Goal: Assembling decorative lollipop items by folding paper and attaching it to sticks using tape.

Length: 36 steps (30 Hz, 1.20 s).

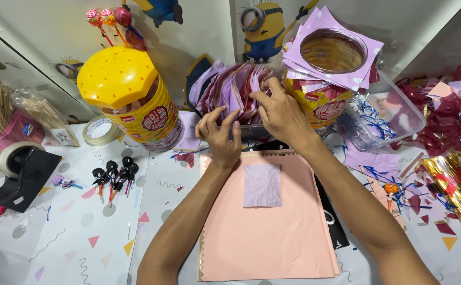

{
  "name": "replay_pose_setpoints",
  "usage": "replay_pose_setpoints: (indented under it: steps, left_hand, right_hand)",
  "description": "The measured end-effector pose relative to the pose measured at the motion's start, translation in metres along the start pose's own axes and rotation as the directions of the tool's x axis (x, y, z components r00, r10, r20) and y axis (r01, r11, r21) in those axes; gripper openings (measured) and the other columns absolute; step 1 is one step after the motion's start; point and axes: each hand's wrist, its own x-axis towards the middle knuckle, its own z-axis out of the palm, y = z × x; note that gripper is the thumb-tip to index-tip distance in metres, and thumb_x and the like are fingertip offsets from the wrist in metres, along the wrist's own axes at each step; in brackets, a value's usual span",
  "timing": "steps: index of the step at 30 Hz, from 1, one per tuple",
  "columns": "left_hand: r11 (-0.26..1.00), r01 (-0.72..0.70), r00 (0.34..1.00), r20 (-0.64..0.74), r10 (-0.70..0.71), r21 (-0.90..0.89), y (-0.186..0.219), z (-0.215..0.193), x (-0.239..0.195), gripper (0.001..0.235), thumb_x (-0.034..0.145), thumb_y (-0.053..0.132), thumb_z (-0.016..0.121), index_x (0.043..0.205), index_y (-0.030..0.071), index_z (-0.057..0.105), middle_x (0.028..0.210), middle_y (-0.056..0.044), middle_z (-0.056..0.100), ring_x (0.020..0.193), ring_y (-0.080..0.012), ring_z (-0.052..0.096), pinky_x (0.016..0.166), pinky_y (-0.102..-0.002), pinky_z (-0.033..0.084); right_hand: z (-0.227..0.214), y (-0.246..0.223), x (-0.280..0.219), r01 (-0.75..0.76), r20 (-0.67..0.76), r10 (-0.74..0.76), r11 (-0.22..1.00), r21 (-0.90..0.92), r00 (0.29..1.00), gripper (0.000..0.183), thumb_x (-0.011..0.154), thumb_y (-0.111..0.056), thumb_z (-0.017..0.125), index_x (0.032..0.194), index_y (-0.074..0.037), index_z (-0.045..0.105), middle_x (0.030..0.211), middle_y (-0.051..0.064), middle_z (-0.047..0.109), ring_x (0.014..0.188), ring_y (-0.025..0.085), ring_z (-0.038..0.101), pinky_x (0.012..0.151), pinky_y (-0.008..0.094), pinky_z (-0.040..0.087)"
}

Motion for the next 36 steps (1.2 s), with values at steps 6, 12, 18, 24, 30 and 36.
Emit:
replay_pose_setpoints:
  steps: [6, 12, 18, 24, 30, 36]
  left_hand:
    - [0.999, 0.018, 1.0, 0.023, -0.019, 0.051, -0.006, 0.007, -0.008, 0.021, 0.099, 0.023, 0.06, 0.117, 0.022, 0.071, 0.129, -0.002, 0.057, 0.119, -0.0264, 0.045, 0.106, -0.043, 0.021]
    - [0.99, 0.126, 0.992, -0.006, -0.126, 0.069, -0.014, 0.007, -0.008, 0.024, 0.101, 0.022, 0.057, 0.122, 0.022, 0.069, 0.129, -0.005, 0.053, 0.12, -0.0274, 0.042, 0.104, -0.042, 0.023]
    - [0.987, 0.157, 0.988, 0.008, -0.157, 0.028, -0.01, 0.006, -0.007, 0.034, 0.095, 0.039, 0.068, 0.122, 0.02, 0.068, 0.132, -0.006, 0.052, 0.124, -0.0291, 0.04, 0.107, -0.045, 0.018]
    - [0.973, 0.201, 0.979, -0.013, -0.201, 0.114, -0.021, 0.008, -0.016, 0.011, 0.099, 0.023, 0.063, 0.104, 0.016, 0.07, 0.121, -0.001, 0.058, 0.118, -0.0253, 0.045, 0.104, -0.043, 0.02]
    - [0.972, 0.233, 0.971, -0.072, -0.23, 0.041, -0.022, 0.006, -0.013, 0.021, 0.093, 0.032, 0.076, 0.089, 0.015, 0.065, 0.111, 0.001, 0.06, 0.111, -0.0261, 0.048, 0.1, -0.043, 0.026]
    - [0.956, 0.292, 0.953, -0.09, -0.288, 0.03, -0.023, 0.008, -0.011, 0.026, 0.102, 0.034, 0.064, 0.087, 0.014, 0.058, 0.102, 0.001, 0.06, 0.105, -0.0259, 0.05, 0.099, -0.042, 0.027]
  right_hand:
    - [-0.008, -0.017, 0.006, 0.209, -0.019, -0.21, 0.976, -0.052, 0.977, 0.059, 0.086, -0.008, 0.047, 0.143, -0.018, 0.054, 0.143, 0.013, 0.05, 0.099, 0.037, 0.062, 0.082, 0.049, 0.057]
    - [0.008, 0.004, -0.001, 0.144, 0.003, -0.145, 0.983, -0.114, 0.989, 0.018, 0.095, -0.018, 0.053, 0.096, -0.016, 0.07, 0.112, 0.004, 0.065, 0.101, 0.028, 0.062, 0.083, 0.039, 0.054]
    - [0.012, 0.015, -0.001, 0.049, 0.042, -0.051, 0.998, 0.043, 0.998, 0.027, 0.098, -0.024, 0.058, 0.122, -0.013, 0.065, 0.105, 0.007, 0.067, 0.1, 0.028, 0.063, 0.082, 0.039, 0.054]
    - [-0.008, -0.004, 0.004, 0.118, 0.058, -0.118, 0.993, 0.002, 0.991, 0.039, 0.097, -0.016, 0.06, 0.137, -0.013, 0.061, 0.107, 0.012, 0.066, 0.102, 0.032, 0.062, 0.085, 0.044, 0.054]
    - [-0.005, -0.004, 0.0, 0.187, 0.066, -0.181, 0.978, -0.093, 0.981, 0.041, 0.097, -0.013, 0.058, 0.136, -0.021, 0.065, 0.112, 0.013, 0.064, 0.103, 0.033, 0.06, 0.092, 0.048, 0.05]
    - [0.01, 0.014, -0.001, 0.178, 0.039, -0.176, 0.983, -0.05, 0.984, 0.026, 0.092, -0.013, 0.061, 0.113, -0.017, 0.076, 0.106, 0.008, 0.064, 0.101, 0.028, 0.061, 0.092, 0.04, 0.051]
